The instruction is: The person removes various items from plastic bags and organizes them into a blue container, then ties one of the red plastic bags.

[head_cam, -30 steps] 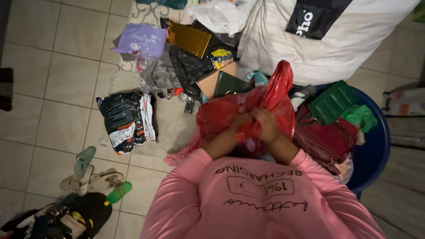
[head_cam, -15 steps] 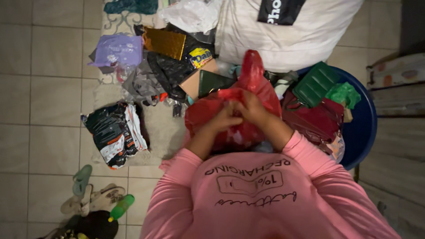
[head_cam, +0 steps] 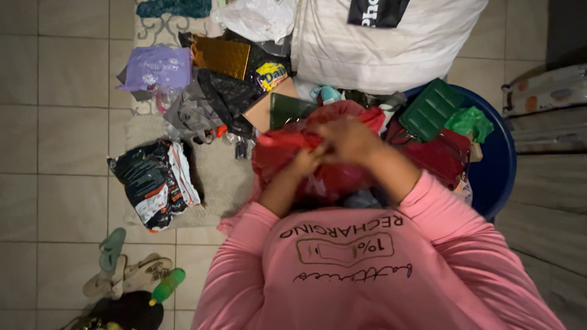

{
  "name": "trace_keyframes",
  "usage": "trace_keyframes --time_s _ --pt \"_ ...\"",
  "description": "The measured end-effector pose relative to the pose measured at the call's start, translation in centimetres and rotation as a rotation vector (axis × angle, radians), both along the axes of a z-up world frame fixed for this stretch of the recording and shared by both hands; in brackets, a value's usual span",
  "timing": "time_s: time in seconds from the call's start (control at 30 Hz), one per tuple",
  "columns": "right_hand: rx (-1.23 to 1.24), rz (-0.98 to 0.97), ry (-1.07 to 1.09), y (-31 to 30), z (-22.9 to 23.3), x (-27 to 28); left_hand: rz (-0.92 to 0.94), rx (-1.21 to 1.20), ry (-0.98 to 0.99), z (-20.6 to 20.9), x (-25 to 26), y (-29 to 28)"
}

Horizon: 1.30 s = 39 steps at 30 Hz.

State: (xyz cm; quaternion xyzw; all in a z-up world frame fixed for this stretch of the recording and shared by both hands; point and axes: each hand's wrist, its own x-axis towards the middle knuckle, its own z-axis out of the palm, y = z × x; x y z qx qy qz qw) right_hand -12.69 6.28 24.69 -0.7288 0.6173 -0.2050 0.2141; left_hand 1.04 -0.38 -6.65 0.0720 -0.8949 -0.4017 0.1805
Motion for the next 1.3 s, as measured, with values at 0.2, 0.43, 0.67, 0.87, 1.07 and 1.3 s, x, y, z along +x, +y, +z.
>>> trace_keyframes --time_s 0.2,0.43,0.67,0.87,1.07,1.3 --pt "0.253 -0.217 0.209 2.6 -4.8 -3.4 0.415 1.166 -0.594 6.4 -0.1 -0.3" --pt "0.108 -0.377 0.283 5.9 -7.4 0.4 0.159 1.356 -0.232 16.0 0.7 -1.2" --pt "0.195 -0.174 -0.260 8.5 -8.6 2.7 -0.037 1.116 -0.232 18.4 2.2 -2.5" --pt "0.199 -0.309 -0.269 9.6 -10.0 -0.8 -0.234 0.868 -0.059 13.9 2.7 -2.0" --pt "-0.208 -0.302 -0.191 6.7 -11.0 -0.2 -0.225 1.107 0.110 7.7 0.5 -0.8" --pt "-0.123 -0.312 -0.008 5.4 -10.4 -0.7 0.333 -0.175 0.157 16.3 2.8 3.7"
